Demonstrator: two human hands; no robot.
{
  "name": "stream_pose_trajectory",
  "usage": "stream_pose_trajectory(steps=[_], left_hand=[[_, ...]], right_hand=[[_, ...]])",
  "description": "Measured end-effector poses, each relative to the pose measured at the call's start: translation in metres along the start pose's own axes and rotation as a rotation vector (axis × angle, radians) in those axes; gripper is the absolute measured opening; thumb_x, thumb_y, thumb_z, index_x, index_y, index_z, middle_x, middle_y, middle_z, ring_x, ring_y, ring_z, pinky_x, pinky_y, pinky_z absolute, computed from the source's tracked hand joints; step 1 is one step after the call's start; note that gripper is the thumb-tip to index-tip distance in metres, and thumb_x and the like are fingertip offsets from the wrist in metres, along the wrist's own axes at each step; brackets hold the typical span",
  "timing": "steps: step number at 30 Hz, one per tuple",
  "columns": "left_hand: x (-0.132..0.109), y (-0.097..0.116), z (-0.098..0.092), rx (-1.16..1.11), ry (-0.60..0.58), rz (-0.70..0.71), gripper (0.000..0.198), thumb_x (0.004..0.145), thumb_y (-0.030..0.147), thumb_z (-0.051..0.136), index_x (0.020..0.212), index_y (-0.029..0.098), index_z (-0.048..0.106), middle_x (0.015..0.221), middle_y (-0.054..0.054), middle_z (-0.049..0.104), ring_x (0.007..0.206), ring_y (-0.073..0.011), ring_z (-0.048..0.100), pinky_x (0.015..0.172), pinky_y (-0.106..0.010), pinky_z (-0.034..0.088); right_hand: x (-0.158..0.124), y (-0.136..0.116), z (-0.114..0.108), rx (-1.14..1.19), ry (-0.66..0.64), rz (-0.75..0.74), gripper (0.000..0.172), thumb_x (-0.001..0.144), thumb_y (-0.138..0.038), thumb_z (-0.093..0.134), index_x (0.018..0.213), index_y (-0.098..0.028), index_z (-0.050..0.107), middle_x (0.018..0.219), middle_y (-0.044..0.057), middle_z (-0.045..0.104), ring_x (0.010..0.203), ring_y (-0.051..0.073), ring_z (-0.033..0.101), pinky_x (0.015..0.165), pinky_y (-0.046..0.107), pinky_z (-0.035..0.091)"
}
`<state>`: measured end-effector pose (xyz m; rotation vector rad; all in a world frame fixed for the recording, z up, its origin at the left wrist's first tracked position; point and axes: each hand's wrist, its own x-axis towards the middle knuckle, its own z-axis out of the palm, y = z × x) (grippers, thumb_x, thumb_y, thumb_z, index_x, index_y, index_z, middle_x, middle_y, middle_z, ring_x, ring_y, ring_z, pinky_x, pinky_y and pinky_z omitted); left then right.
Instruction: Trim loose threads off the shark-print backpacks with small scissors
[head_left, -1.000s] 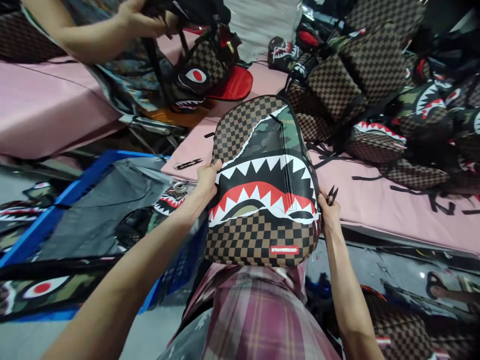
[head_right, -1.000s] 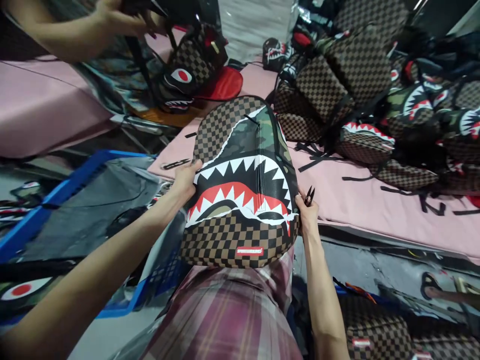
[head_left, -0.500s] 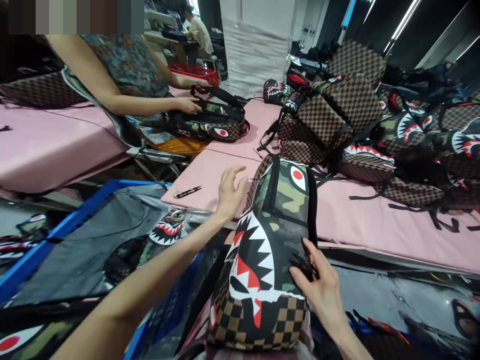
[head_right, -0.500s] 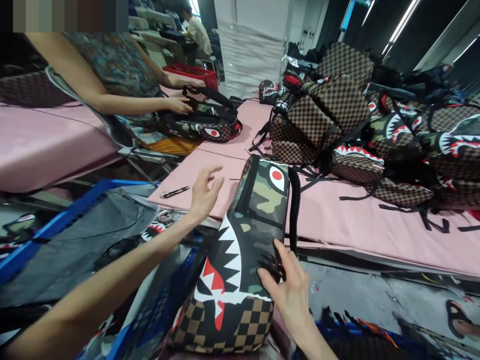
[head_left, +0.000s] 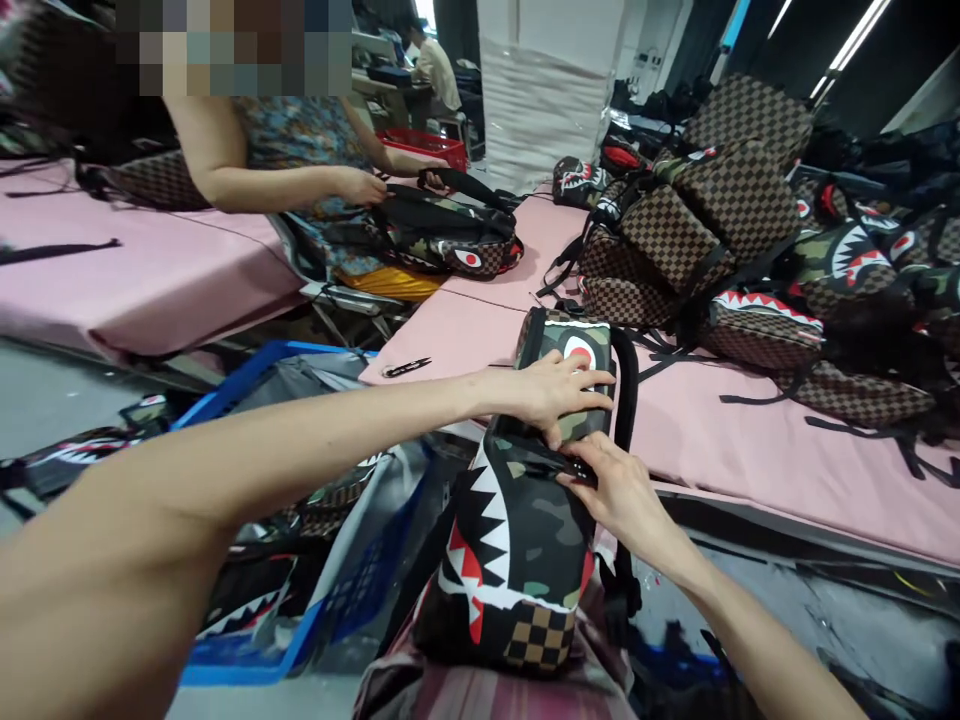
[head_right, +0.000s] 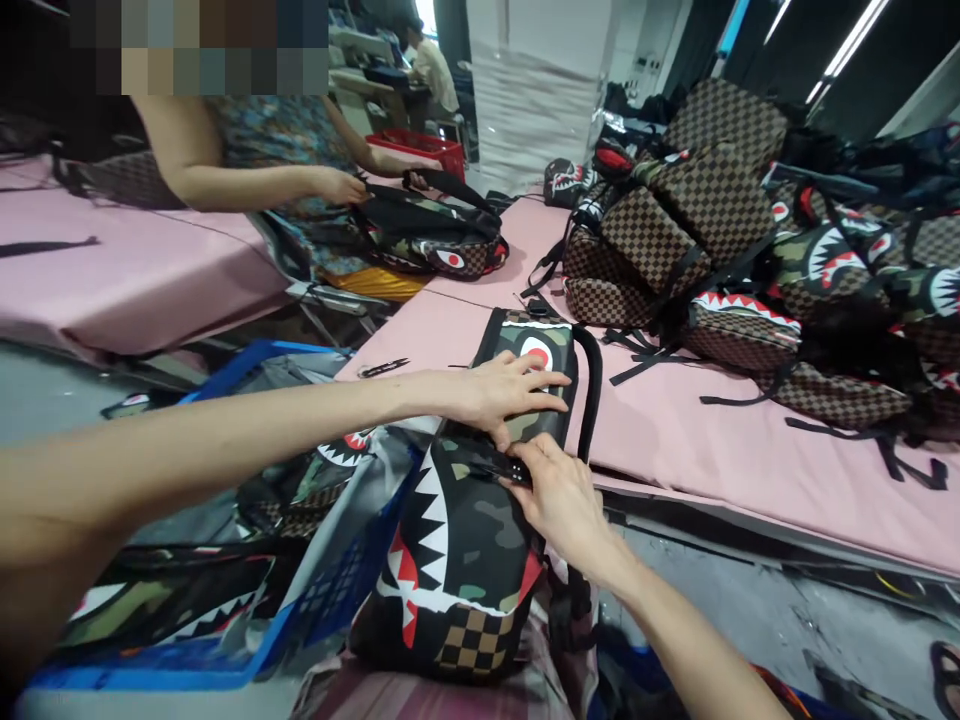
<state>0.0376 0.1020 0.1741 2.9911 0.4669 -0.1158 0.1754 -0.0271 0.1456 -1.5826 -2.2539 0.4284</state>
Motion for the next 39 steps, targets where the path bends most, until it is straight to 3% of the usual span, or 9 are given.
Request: stream_pose_trajectory(steps=[8, 14, 19, 24, 27, 31, 34, 38, 39], left_hand=[[0.008, 0.020, 0.031, 0.077, 0.160, 0.053, 0.076, 0.062, 0.024, 0.071, 0.131, 0.028, 0.039, 0.149, -0.006, 0.022, 0.136, -0.0406, 0.007, 0.104, -0.062, 0.010], [0.013, 0.019, 0.043, 0.093, 0.204, 0.021, 0.070, 0.072, 0.017, 0.061, 0.136, 0.024, 0.033, 0.149, -0.008, 0.021, 0.135, -0.0399, 0.012, 0.103, -0.060, 0.019], [0.017, 0.024, 0.053, 0.085, 0.211, -0.010, 0.068, 0.073, 0.027, 0.062, 0.135, 0.023, 0.036, 0.150, -0.008, 0.021, 0.136, -0.0398, 0.010, 0.104, -0.058, 0.018], [0.018, 0.024, 0.060, 0.060, 0.280, -0.038, 0.068, 0.074, 0.025, 0.063, 0.135, 0.023, 0.034, 0.150, -0.009, 0.019, 0.137, -0.0350, 0.006, 0.106, -0.054, 0.017], [0.000, 0.024, 0.045, -0.011, 0.318, 0.016, 0.077, 0.067, 0.028, 0.072, 0.134, 0.021, 0.035, 0.148, -0.012, 0.022, 0.135, -0.0334, 0.016, 0.104, -0.048, 0.025], [-0.046, 0.039, 0.031, -0.119, 0.336, -0.060, 0.034, 0.078, 0.040, 0.061, 0.105, 0.020, 0.057, 0.111, -0.009, 0.060, 0.109, -0.0237, 0.050, 0.093, -0.040, 0.037], [-0.082, 0.060, 0.043, -0.104, 0.316, -0.101, 0.031, 0.075, 0.046, 0.062, 0.089, 0.020, 0.058, 0.090, -0.004, 0.065, 0.102, -0.0232, 0.054, 0.096, -0.045, 0.031], [-0.109, 0.092, 0.076, -0.011, 0.469, -0.195, 0.004, 0.085, 0.020, 0.050, 0.084, 0.020, 0.054, 0.084, 0.000, 0.064, 0.110, -0.0170, 0.050, 0.104, -0.043, 0.019], [-0.113, 0.099, 0.083, 0.006, 0.506, -0.195, 0.012, 0.086, 0.014, 0.045, 0.081, 0.021, 0.053, 0.079, 0.001, 0.063, 0.109, -0.0150, 0.050, 0.105, -0.041, 0.019]], right_hand=[[0.004, 0.004, 0.001, 0.062, -0.243, 0.118, 0.023, 0.071, -0.034, 0.068, 0.085, -0.016, 0.065, 0.076, 0.008, 0.067, 0.075, 0.025, 0.063, 0.063, 0.029, 0.042], [-0.001, 0.010, 0.010, 0.380, -0.197, 0.181, 0.007, 0.074, -0.022, 0.054, 0.076, -0.018, 0.060, 0.067, -0.001, 0.061, 0.062, 0.015, 0.054, 0.057, 0.023, 0.036], [-0.006, 0.014, 0.014, 0.680, -0.203, 0.202, 0.015, 0.076, -0.028, 0.053, 0.067, -0.017, 0.054, 0.060, -0.003, 0.051, 0.055, 0.010, 0.042, 0.054, 0.022, 0.032], [-0.012, 0.013, 0.006, 0.835, -0.145, 0.179, 0.022, 0.075, -0.036, 0.056, 0.065, -0.016, 0.054, 0.058, -0.003, 0.050, 0.054, 0.010, 0.041, 0.052, 0.022, 0.033], [-0.022, 0.015, 0.004, 0.711, -0.152, 0.163, 0.014, 0.072, -0.031, 0.062, 0.076, -0.017, 0.063, 0.069, 0.000, 0.060, 0.061, 0.012, 0.049, 0.054, 0.022, 0.037], [-0.039, 0.018, 0.008, 0.640, -0.134, 0.135, 0.026, 0.072, -0.029, 0.067, 0.096, -0.022, 0.064, 0.089, 0.001, 0.065, 0.075, 0.015, 0.059, 0.063, 0.023, 0.045], [-0.050, 0.017, 0.014, 0.607, -0.080, 0.038, 0.024, 0.077, -0.025, 0.063, 0.101, -0.022, 0.062, 0.091, 0.003, 0.065, 0.080, 0.016, 0.061, 0.069, 0.025, 0.048], [-0.065, 0.011, 0.024, 0.350, -0.037, -0.271, 0.034, 0.082, -0.007, 0.045, 0.112, -0.019, 0.055, 0.098, 0.006, 0.063, 0.079, 0.014, 0.062, 0.060, 0.022, 0.046], [-0.068, 0.009, 0.027, 0.248, -0.039, -0.335, 0.037, 0.082, -0.004, 0.041, 0.114, -0.018, 0.054, 0.098, 0.007, 0.063, 0.076, 0.013, 0.062, 0.056, 0.022, 0.044]])
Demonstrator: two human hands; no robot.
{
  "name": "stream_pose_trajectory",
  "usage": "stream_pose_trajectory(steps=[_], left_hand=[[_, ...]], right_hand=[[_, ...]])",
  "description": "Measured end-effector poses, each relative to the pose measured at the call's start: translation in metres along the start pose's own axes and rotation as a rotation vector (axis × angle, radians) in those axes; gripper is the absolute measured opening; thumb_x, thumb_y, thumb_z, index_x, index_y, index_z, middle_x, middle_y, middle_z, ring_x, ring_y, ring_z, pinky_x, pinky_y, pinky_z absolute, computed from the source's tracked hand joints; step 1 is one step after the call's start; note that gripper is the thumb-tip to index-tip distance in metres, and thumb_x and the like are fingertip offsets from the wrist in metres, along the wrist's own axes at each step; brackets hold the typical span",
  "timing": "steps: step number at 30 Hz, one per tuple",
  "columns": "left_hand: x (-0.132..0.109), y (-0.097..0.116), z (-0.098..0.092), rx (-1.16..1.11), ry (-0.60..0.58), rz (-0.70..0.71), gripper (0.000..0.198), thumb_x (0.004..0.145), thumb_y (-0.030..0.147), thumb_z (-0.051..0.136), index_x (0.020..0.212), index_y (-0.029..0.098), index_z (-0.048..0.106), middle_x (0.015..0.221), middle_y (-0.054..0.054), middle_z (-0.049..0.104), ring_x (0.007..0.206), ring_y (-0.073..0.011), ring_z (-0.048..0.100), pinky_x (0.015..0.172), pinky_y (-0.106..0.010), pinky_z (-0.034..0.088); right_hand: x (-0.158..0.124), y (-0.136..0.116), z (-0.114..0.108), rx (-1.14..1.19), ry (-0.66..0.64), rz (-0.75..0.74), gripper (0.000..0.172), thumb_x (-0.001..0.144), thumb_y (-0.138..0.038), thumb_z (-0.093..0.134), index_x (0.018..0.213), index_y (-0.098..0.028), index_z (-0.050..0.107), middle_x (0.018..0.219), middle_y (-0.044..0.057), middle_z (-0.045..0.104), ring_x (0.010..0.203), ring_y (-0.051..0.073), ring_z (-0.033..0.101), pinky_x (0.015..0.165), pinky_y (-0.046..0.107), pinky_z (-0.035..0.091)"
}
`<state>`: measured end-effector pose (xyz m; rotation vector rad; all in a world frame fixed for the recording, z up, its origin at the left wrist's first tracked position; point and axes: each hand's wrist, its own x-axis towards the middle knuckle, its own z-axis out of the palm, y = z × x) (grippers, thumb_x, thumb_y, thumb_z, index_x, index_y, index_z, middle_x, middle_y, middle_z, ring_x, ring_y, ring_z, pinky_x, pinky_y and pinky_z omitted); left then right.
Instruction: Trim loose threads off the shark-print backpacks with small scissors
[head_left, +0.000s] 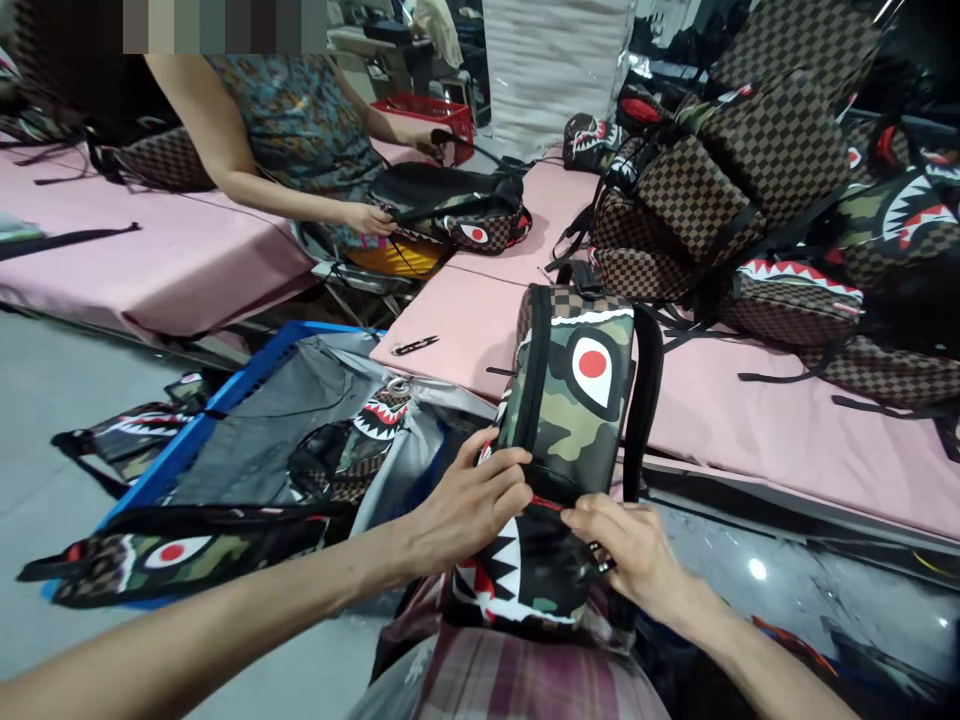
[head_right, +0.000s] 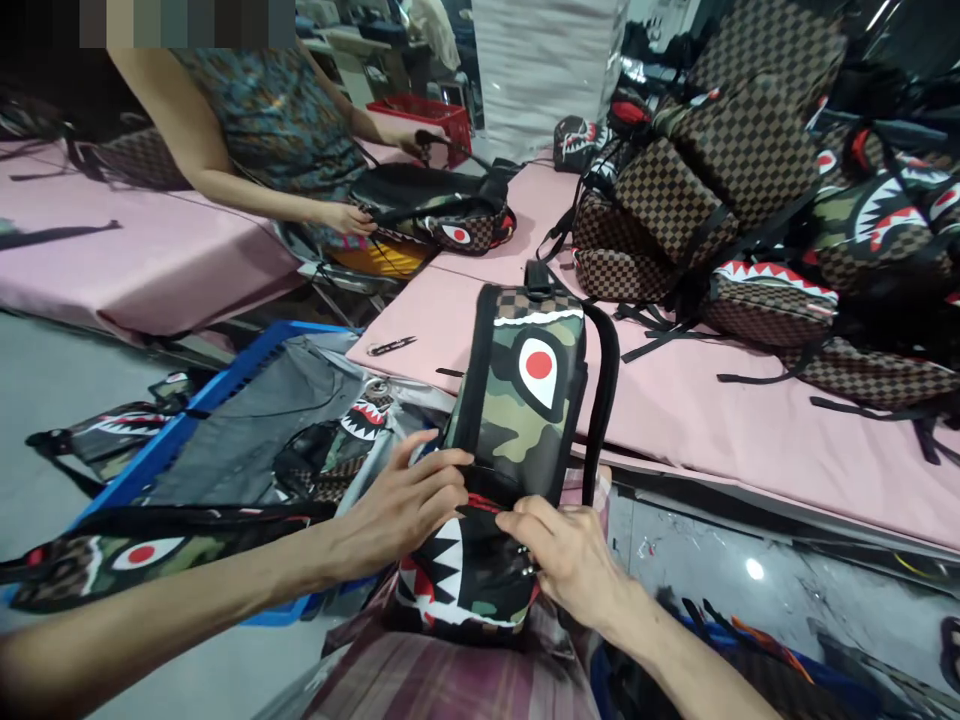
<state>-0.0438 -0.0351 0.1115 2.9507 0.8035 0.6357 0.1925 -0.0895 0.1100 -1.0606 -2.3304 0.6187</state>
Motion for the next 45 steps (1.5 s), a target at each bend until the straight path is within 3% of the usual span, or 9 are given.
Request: stream_pose_trajectory(steps=[3, 6, 15, 19, 26, 30, 35, 38, 45], left_hand=[[-0.016, 0.010, 0.010, 0.007, 0.055, 0.020, 0.026, 0.086, 0.006, 0.036, 0.077, 0.023, 0.053, 0.072, 0.004, 0.061, 0.105, -0.0121, 0.051, 0.102, -0.037, 0.022], [-0.023, 0.012, 0.016, -0.020, 0.095, 0.046, 0.027, 0.086, 0.008, 0.037, 0.075, 0.025, 0.054, 0.073, 0.004, 0.062, 0.102, -0.0131, 0.053, 0.099, -0.036, 0.025], [-0.024, 0.010, 0.022, -0.088, 0.119, 0.103, 0.026, 0.089, 0.007, 0.036, 0.077, 0.021, 0.054, 0.077, 0.003, 0.066, 0.106, -0.0149, 0.050, 0.096, -0.039, 0.024], [-0.023, 0.009, 0.025, -0.133, 0.140, 0.127, 0.018, 0.089, 0.011, 0.044, 0.076, 0.019, 0.053, 0.094, 0.003, 0.068, 0.106, -0.0140, 0.050, 0.094, -0.035, 0.026], [-0.016, 0.015, 0.021, -0.133, -0.092, 0.062, 0.021, 0.089, 0.013, 0.040, 0.075, 0.017, 0.055, 0.078, -0.001, 0.065, 0.081, -0.0131, 0.054, 0.085, -0.035, 0.030], [-0.001, 0.013, 0.005, -0.123, -0.209, 0.053, 0.015, 0.087, 0.017, 0.043, 0.085, 0.018, 0.059, 0.069, -0.002, 0.062, 0.069, -0.0145, 0.054, 0.066, -0.031, 0.034], [0.038, 0.002, -0.014, -0.072, -0.462, 0.099, 0.012, 0.075, 0.013, 0.053, 0.071, 0.019, 0.062, 0.052, -0.001, 0.055, 0.048, -0.0150, 0.049, 0.046, -0.028, 0.022], [0.058, 0.003, -0.015, -0.092, -0.470, 0.204, 0.012, 0.073, 0.012, 0.055, 0.066, 0.018, 0.063, 0.054, -0.003, 0.058, 0.047, -0.0149, 0.048, 0.044, -0.028, 0.019], [0.066, 0.015, 0.003, -0.029, -0.505, 0.171, 0.016, 0.069, 0.010, 0.057, 0.057, 0.018, 0.062, 0.048, -0.004, 0.056, 0.046, -0.0162, 0.050, 0.043, -0.029, 0.019]], right_hand=[[-0.006, -0.005, 0.010, -0.235, -0.051, -0.097, 0.035, 0.087, -0.005, 0.036, 0.113, -0.018, 0.055, 0.097, 0.006, 0.065, 0.065, 0.011, 0.059, 0.049, 0.022, 0.038], [-0.007, -0.006, 0.016, -0.315, -0.050, -0.148, 0.029, 0.090, -0.009, 0.036, 0.107, -0.019, 0.058, 0.095, 0.004, 0.067, 0.059, 0.009, 0.056, 0.047, 0.022, 0.034], [-0.008, 0.002, 0.021, -0.338, 0.046, -0.215, 0.021, 0.089, -0.013, 0.045, 0.102, -0.018, 0.061, 0.092, 0.001, 0.068, 0.057, 0.008, 0.052, 0.049, 0.022, 0.033], [-0.013, 0.005, 0.027, -0.331, 0.084, -0.222, 0.021, 0.088, -0.011, 0.048, 0.103, -0.016, 0.061, 0.095, 0.004, 0.068, 0.064, 0.009, 0.056, 0.052, 0.022, 0.036], [-0.023, 0.010, 0.036, -0.247, 0.193, -0.206, 0.021, 0.088, -0.012, 0.047, 0.102, -0.015, 0.063, 0.094, 0.006, 0.069, 0.061, 0.008, 0.058, 0.050, 0.022, 0.035], [-0.021, 0.007, 0.037, -0.230, 0.233, -0.213, 0.021, 0.089, -0.012, 0.046, 0.100, -0.014, 0.063, 0.091, 0.006, 0.069, 0.062, 0.008, 0.058, 0.049, 0.022, 0.035], [-0.011, 0.004, 0.034, -0.252, 0.213, -0.269, 0.019, 0.088, -0.010, 0.047, 0.098, -0.012, 0.063, 0.089, 0.006, 0.069, 0.059, 0.008, 0.055, 0.048, 0.023, 0.035], [-0.008, 0.004, 0.029, -0.284, 0.193, -0.281, 0.016, 0.087, -0.011, 0.050, 0.097, -0.013, 0.063, 0.089, 0.005, 0.070, 0.060, 0.008, 0.055, 0.049, 0.023, 0.035], [-0.006, 0.005, 0.019, -0.325, 0.135, -0.302, 0.023, 0.091, -0.011, 0.040, 0.093, -0.013, 0.062, 0.087, 0.004, 0.070, 0.056, 0.007, 0.052, 0.047, 0.024, 0.031]])
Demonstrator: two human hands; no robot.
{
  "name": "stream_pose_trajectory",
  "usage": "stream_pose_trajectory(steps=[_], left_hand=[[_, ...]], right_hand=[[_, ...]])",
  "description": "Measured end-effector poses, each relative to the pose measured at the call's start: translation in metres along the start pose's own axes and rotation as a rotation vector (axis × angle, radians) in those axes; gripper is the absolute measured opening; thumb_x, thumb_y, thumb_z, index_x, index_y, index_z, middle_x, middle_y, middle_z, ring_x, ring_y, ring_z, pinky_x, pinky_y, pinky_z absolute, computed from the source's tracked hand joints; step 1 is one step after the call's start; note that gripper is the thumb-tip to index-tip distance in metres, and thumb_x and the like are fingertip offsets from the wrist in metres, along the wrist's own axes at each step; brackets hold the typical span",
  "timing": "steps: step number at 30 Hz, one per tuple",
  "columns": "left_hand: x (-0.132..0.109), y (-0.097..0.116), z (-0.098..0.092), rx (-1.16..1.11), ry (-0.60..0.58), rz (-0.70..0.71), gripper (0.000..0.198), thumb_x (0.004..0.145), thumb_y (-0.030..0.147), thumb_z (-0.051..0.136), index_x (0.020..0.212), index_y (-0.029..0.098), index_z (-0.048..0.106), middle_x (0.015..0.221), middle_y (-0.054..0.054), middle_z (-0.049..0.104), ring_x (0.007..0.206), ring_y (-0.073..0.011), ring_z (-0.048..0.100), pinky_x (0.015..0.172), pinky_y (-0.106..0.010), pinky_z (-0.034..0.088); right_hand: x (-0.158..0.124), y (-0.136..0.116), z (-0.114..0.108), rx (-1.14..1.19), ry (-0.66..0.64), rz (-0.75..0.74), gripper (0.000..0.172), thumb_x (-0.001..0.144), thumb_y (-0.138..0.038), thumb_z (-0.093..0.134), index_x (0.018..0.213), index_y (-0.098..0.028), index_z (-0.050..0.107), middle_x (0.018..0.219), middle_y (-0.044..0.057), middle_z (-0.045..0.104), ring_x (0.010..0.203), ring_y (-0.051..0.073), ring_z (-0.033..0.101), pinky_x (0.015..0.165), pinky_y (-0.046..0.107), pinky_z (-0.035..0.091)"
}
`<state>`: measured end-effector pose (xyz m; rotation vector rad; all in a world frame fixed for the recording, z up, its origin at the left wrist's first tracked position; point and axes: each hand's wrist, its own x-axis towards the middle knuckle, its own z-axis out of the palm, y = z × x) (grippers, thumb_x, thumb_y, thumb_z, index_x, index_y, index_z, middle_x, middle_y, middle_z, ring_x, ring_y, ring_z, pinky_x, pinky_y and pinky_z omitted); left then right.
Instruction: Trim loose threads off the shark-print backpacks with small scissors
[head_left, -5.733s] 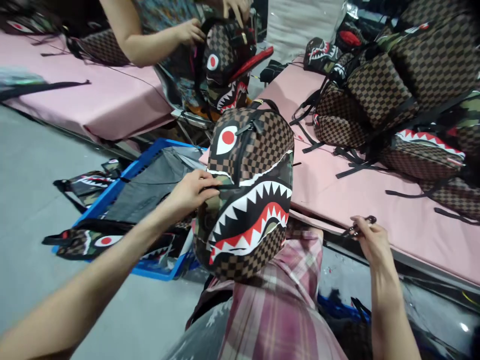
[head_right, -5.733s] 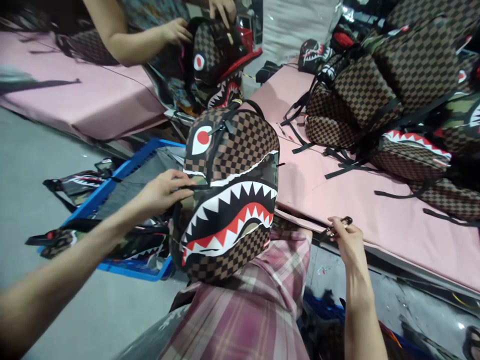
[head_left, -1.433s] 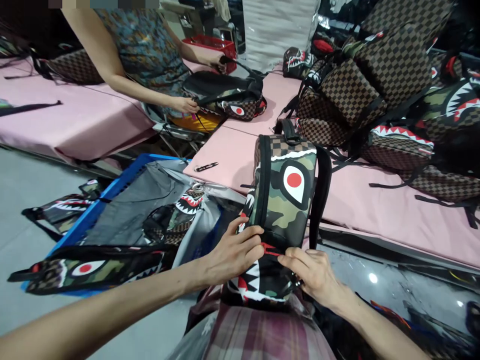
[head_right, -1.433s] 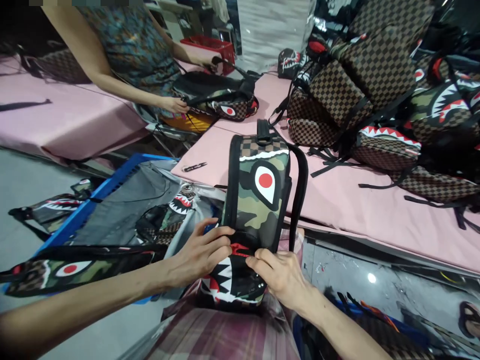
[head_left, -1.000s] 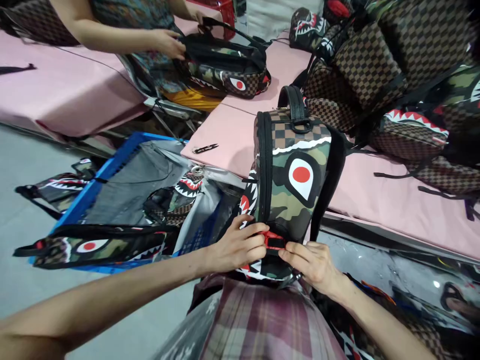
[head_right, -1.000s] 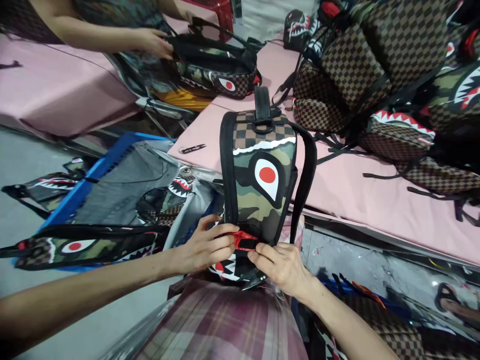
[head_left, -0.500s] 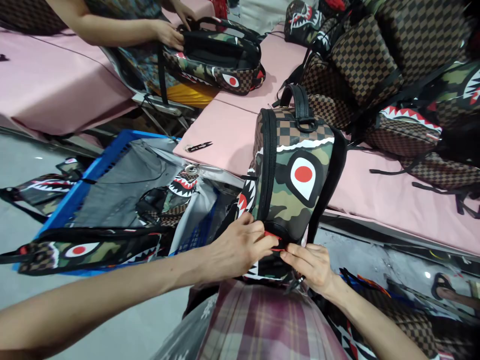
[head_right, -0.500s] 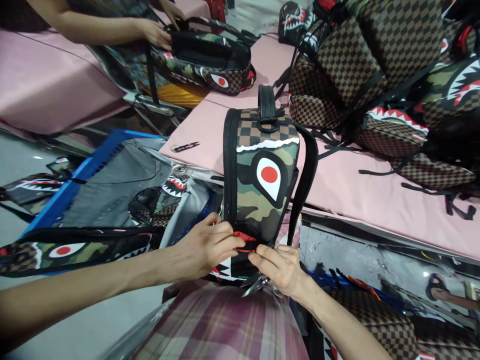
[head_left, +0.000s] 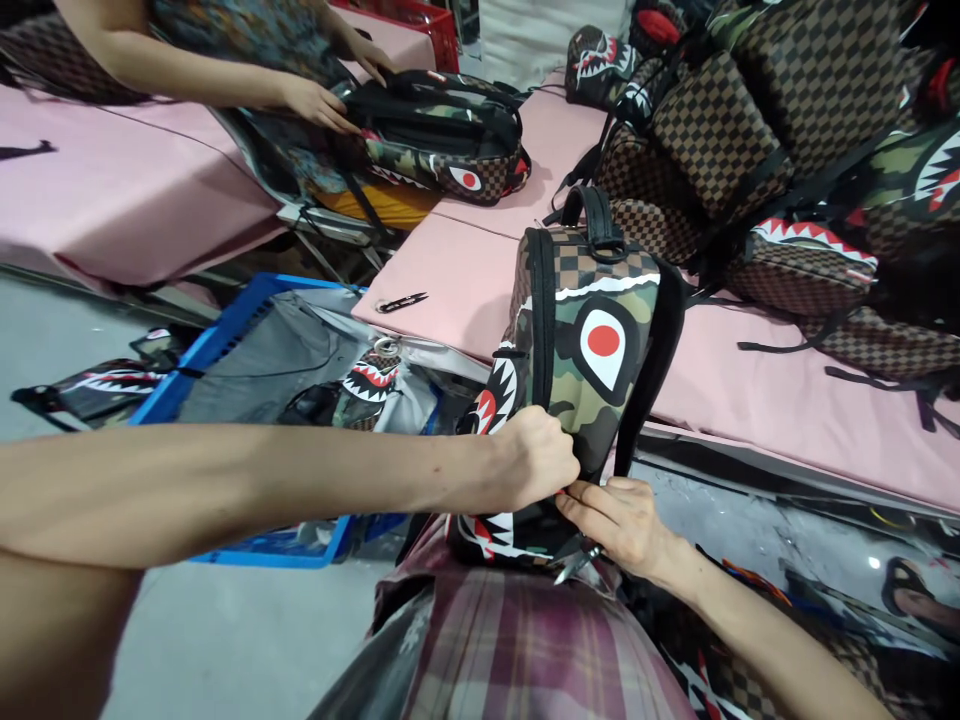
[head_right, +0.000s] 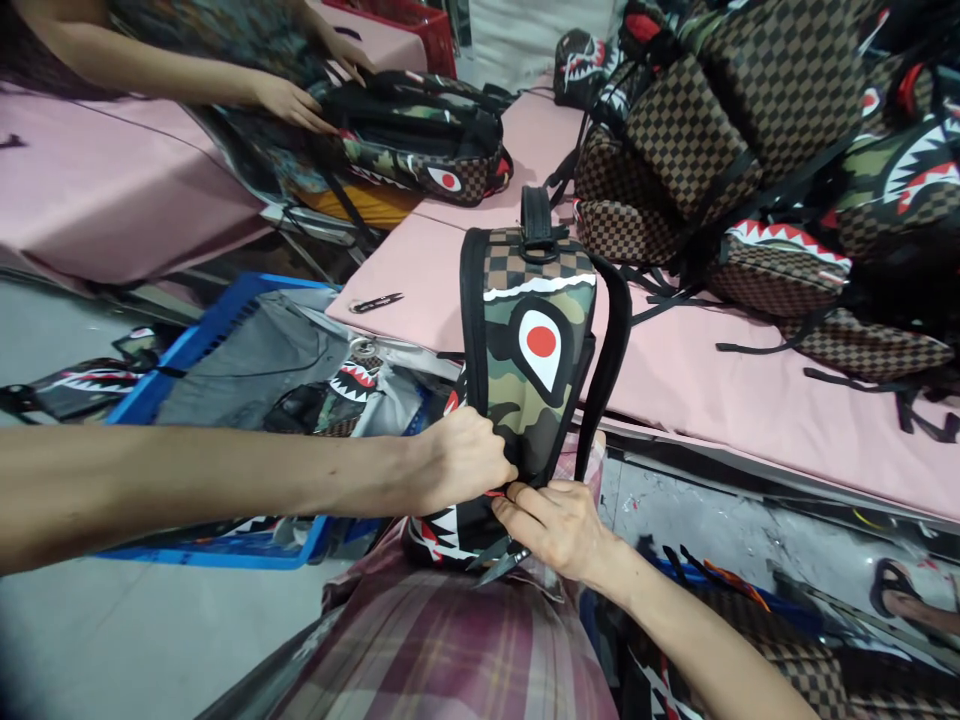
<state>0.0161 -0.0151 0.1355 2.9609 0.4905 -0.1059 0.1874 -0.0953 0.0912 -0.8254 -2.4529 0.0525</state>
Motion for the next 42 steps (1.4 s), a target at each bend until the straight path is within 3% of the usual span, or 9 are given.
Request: stream_pose_trajectory(steps=[6, 12, 14, 16, 19, 21, 28, 33, 42], left_hand=[[-0.006, -0.008, 0.027, -0.019, 0.133, -0.004, 0.012, 0.073, 0.015, 0.053, 0.063, 0.019, 0.061, 0.047, -0.002, 0.054, 0.046, -0.0158, 0.051, 0.043, -0.028, 0.019], [-0.010, -0.006, 0.026, -0.010, 0.120, -0.047, 0.009, 0.070, 0.012, 0.054, 0.065, 0.018, 0.059, 0.053, -0.002, 0.059, 0.046, -0.0150, 0.053, 0.042, -0.026, 0.022], [-0.011, -0.004, 0.022, -0.023, 0.122, -0.068, 0.013, 0.073, 0.011, 0.051, 0.064, 0.017, 0.059, 0.054, -0.002, 0.060, 0.044, -0.0140, 0.052, 0.042, -0.025, 0.023], [-0.012, -0.003, 0.018, -0.032, 0.138, -0.092, 0.017, 0.075, 0.011, 0.048, 0.063, 0.017, 0.058, 0.052, -0.002, 0.060, 0.043, -0.0133, 0.051, 0.042, -0.024, 0.021], [-0.014, -0.001, 0.015, -0.049, 0.141, -0.110, 0.018, 0.075, 0.009, 0.047, 0.062, 0.017, 0.056, 0.051, -0.001, 0.059, 0.044, -0.0134, 0.052, 0.041, -0.025, 0.016], [-0.014, 0.000, 0.015, -0.059, 0.148, -0.120, 0.019, 0.076, 0.009, 0.047, 0.061, 0.016, 0.055, 0.051, -0.001, 0.060, 0.044, -0.0133, 0.052, 0.041, -0.025, 0.014], [-0.014, 0.003, 0.011, -0.052, 0.111, -0.158, 0.014, 0.074, 0.010, 0.051, 0.062, 0.017, 0.056, 0.053, -0.001, 0.062, 0.045, -0.0152, 0.054, 0.041, -0.027, 0.009], [-0.015, 0.004, 0.010, -0.062, 0.090, -0.174, 0.014, 0.073, 0.010, 0.051, 0.063, 0.017, 0.056, 0.052, -0.002, 0.061, 0.045, -0.0153, 0.054, 0.041, -0.025, 0.013], [-0.014, 0.004, 0.013, -0.034, 0.084, -0.143, 0.011, 0.071, 0.008, 0.051, 0.064, 0.017, 0.053, 0.055, -0.003, 0.061, 0.048, -0.0184, 0.057, 0.040, -0.025, 0.021]], right_hand=[[0.004, 0.001, 0.000, -0.014, 0.017, -0.028, 0.021, 0.091, -0.011, 0.041, 0.091, -0.013, 0.062, 0.083, 0.003, 0.069, 0.051, 0.008, 0.049, 0.045, 0.025, 0.030], [-0.004, 0.000, -0.005, -0.004, -0.024, 0.053, 0.025, 0.090, -0.012, 0.039, 0.102, -0.015, 0.060, 0.093, 0.005, 0.068, 0.061, 0.010, 0.057, 0.049, 0.023, 0.038], [-0.008, -0.001, -0.015, 0.007, -0.037, 0.154, 0.028, 0.089, -0.012, 0.038, 0.107, -0.016, 0.058, 0.102, 0.007, 0.066, 0.069, 0.011, 0.061, 0.053, 0.022, 0.043], [-0.010, -0.002, -0.029, -0.023, -0.043, 0.362, 0.027, 0.089, -0.018, 0.041, 0.112, -0.018, 0.056, 0.103, 0.008, 0.066, 0.072, 0.013, 0.064, 0.056, 0.023, 0.045], [-0.009, -0.004, -0.049, -0.092, -0.153, 0.674, 0.036, 0.087, -0.036, 0.049, 0.117, -0.017, 0.052, 0.089, 0.007, 0.068, 0.066, 0.018, 0.065, 0.053, 0.026, 0.046], [-0.005, -0.006, -0.056, -0.060, -0.259, 0.757, 0.035, 0.087, -0.040, 0.047, 0.112, -0.017, 0.053, 0.079, 0.005, 0.069, 0.063, 0.020, 0.066, 0.051, 0.027, 0.045], [0.023, -0.003, -0.055, -0.004, -0.379, 0.760, 0.018, 0.083, -0.033, 0.055, 0.095, -0.025, 0.066, 0.089, 0.001, 0.071, 0.074, 0.019, 0.067, 0.058, 0.026, 0.044], [0.040, 0.000, -0.058, -0.090, -0.505, 0.796, 0.019, 0.078, -0.034, 0.059, 0.093, -0.024, 0.067, 0.074, 0.000, 0.072, 0.064, 0.020, 0.067, 0.053, 0.027, 0.040], [0.044, -0.002, -0.049, -0.095, -0.538, 0.768, 0.013, 0.077, -0.029, 0.060, 0.085, -0.024, 0.069, 0.068, 0.001, 0.071, 0.060, 0.019, 0.066, 0.050, 0.027, 0.035]])
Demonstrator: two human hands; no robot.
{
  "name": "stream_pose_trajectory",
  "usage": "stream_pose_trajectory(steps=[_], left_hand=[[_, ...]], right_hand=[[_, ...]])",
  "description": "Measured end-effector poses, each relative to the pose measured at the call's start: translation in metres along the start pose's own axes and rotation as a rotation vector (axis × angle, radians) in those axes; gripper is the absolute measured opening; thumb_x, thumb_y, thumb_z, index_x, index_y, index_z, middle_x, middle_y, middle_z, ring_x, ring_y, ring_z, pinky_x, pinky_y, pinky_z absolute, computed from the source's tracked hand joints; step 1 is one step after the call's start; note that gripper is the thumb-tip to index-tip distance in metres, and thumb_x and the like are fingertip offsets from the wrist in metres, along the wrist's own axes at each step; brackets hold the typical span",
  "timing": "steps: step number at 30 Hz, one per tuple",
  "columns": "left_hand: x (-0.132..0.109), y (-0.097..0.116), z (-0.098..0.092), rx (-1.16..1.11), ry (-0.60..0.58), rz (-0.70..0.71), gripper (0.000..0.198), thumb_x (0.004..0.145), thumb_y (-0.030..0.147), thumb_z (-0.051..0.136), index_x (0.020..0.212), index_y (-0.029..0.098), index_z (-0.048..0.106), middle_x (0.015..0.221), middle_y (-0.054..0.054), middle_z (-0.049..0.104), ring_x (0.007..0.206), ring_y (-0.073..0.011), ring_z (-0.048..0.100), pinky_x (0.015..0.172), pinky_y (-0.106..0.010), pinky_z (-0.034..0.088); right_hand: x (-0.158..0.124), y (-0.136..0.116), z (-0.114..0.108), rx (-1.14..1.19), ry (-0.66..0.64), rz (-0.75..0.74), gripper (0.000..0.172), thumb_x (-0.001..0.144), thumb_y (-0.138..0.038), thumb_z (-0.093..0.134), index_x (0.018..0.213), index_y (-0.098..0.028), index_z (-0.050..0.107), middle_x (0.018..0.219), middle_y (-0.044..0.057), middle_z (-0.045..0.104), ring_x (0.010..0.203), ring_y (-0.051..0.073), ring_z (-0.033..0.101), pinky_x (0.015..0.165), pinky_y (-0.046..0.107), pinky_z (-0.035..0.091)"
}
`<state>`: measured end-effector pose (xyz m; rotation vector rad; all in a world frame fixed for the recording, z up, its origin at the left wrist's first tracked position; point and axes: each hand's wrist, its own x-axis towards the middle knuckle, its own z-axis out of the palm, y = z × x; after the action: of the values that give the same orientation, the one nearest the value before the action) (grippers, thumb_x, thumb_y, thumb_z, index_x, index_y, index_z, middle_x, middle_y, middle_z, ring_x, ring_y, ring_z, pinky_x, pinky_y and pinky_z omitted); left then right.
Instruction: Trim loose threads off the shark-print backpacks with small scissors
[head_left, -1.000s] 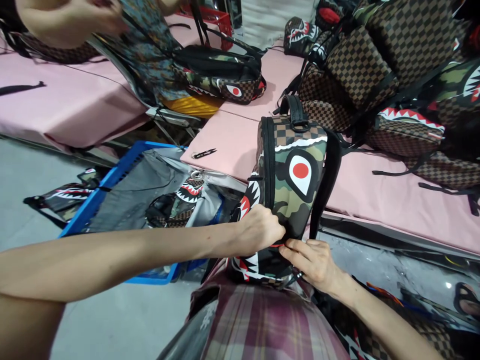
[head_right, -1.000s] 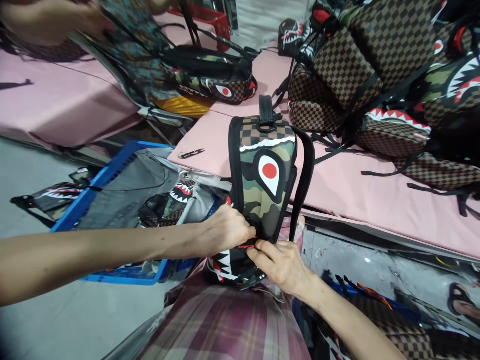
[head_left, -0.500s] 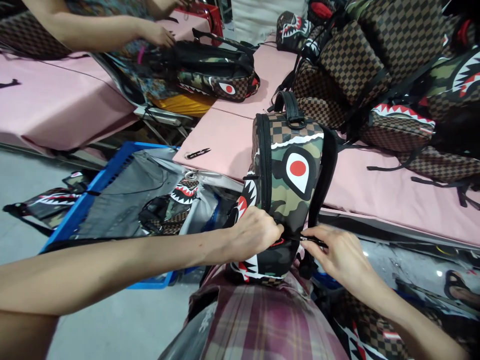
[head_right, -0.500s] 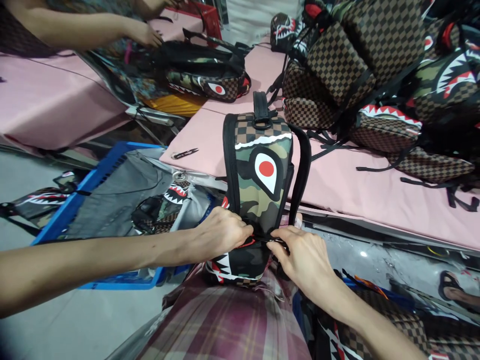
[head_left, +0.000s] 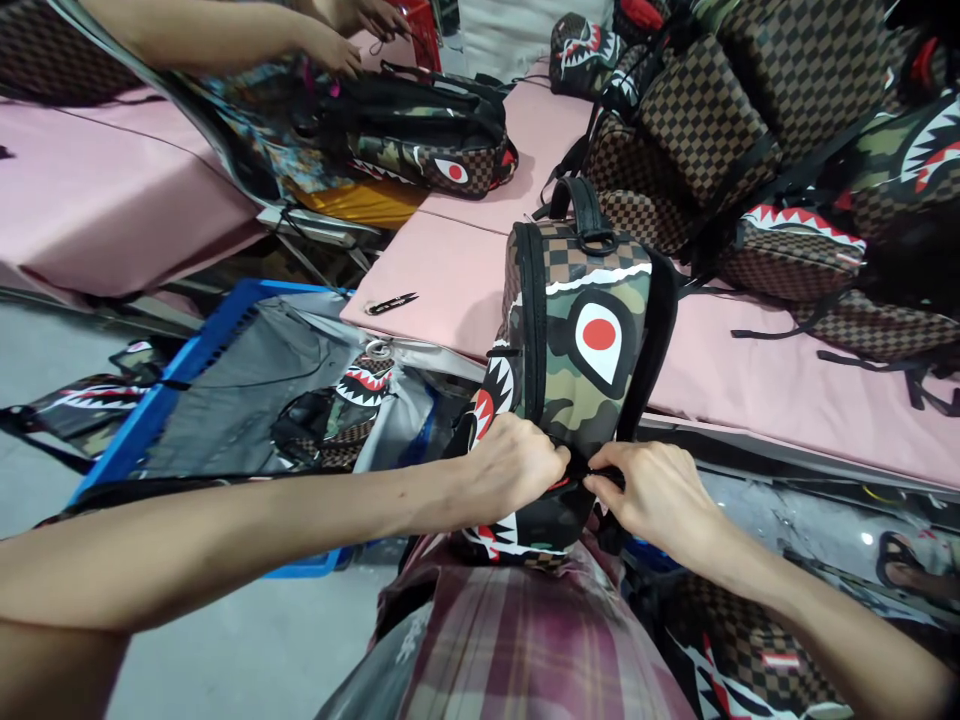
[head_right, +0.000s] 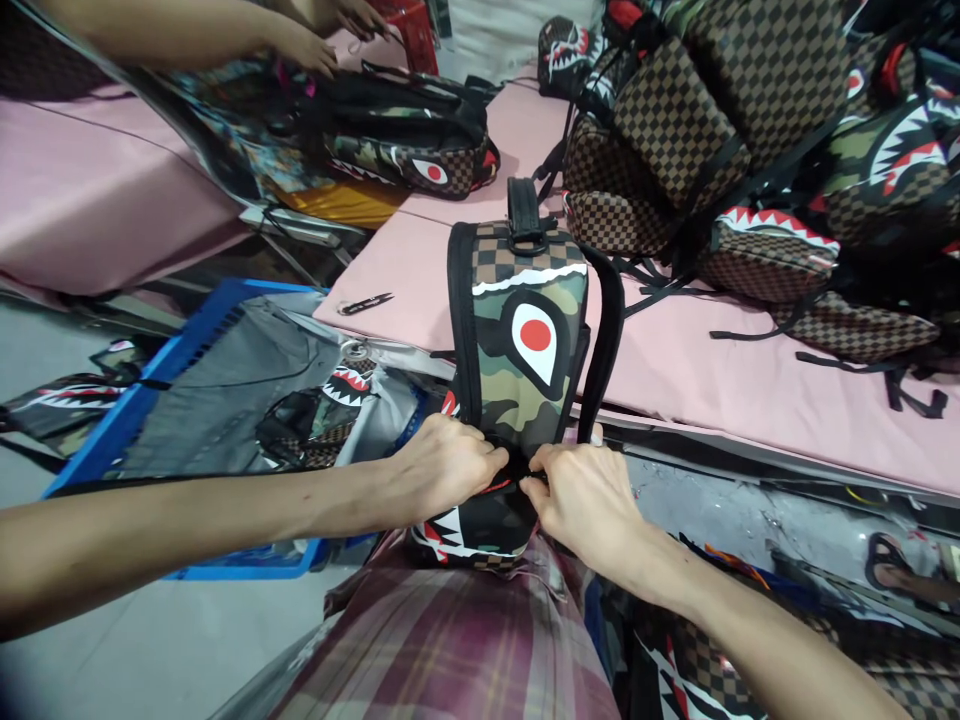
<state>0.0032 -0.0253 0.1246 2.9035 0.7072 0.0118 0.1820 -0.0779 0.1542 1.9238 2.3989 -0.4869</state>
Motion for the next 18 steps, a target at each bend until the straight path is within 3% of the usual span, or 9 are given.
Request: stream_pose_trajectory(steps=[6, 10, 12, 14, 16, 18], left_hand=[[-0.001, 0.001, 0.003, -0.020, 0.044, 0.012, 0.012, 0.075, 0.010, 0.049, 0.066, 0.017, 0.051, 0.053, -0.002, 0.060, 0.048, -0.0165, 0.056, 0.042, -0.024, 0.024], [0.000, 0.000, 0.002, -0.037, 0.038, -0.025, 0.013, 0.077, 0.011, 0.047, 0.067, 0.016, 0.053, 0.055, -0.002, 0.060, 0.048, -0.0154, 0.055, 0.042, -0.023, 0.025], [-0.004, -0.003, -0.001, -0.112, 0.090, -0.054, 0.014, 0.081, 0.014, 0.045, 0.071, 0.016, 0.055, 0.058, -0.001, 0.061, 0.052, -0.0141, 0.056, 0.045, -0.023, 0.030], [-0.012, -0.008, -0.005, -0.286, 0.218, -0.107, 0.020, 0.087, 0.017, 0.039, 0.077, 0.017, 0.057, 0.063, 0.000, 0.062, 0.059, -0.0121, 0.058, 0.052, -0.022, 0.037], [-0.022, -0.012, -0.009, -0.479, 0.376, -0.199, 0.033, 0.092, 0.018, 0.026, 0.076, 0.016, 0.055, 0.067, -0.001, 0.062, 0.065, -0.0106, 0.058, 0.060, -0.021, 0.041], [-0.029, -0.013, -0.010, -0.507, 0.487, -0.271, 0.036, 0.093, 0.023, 0.025, 0.072, 0.016, 0.054, 0.072, -0.004, 0.061, 0.072, -0.0127, 0.057, 0.067, -0.025, 0.044]], right_hand=[[0.007, -0.003, 0.000, 0.021, -0.033, -0.008, 0.009, 0.076, -0.025, 0.060, 0.076, -0.024, 0.069, 0.061, 0.000, 0.068, 0.055, 0.016, 0.063, 0.049, 0.026, 0.031], [0.008, 0.006, -0.002, 0.159, -0.050, 0.021, 0.008, 0.075, -0.024, 0.061, 0.075, -0.025, 0.069, 0.060, -0.003, 0.067, 0.055, 0.014, 0.061, 0.053, 0.024, 0.036], [0.005, 0.018, -0.001, 0.290, -0.039, 0.034, 0.010, 0.077, -0.027, 0.059, 0.078, -0.024, 0.068, 0.064, -0.003, 0.067, 0.057, 0.014, 0.061, 0.057, 0.025, 0.040], [0.000, 0.032, 0.003, 0.499, 0.052, 0.049, 0.015, 0.079, -0.033, 0.057, 0.084, -0.022, 0.066, 0.073, 0.000, 0.068, 0.064, 0.015, 0.062, 0.061, 0.025, 0.044], [-0.005, 0.042, 0.013, 0.725, 0.228, 0.081, 0.020, 0.078, -0.036, 0.058, 0.089, -0.019, 0.062, 0.083, 0.003, 0.068, 0.073, 0.016, 0.063, 0.064, 0.026, 0.047], [-0.007, 0.043, 0.027, 0.876, 0.381, 0.117, 0.025, 0.075, -0.037, 0.061, 0.090, -0.018, 0.058, 0.079, 0.003, 0.066, 0.068, 0.016, 0.062, 0.058, 0.025, 0.047]])
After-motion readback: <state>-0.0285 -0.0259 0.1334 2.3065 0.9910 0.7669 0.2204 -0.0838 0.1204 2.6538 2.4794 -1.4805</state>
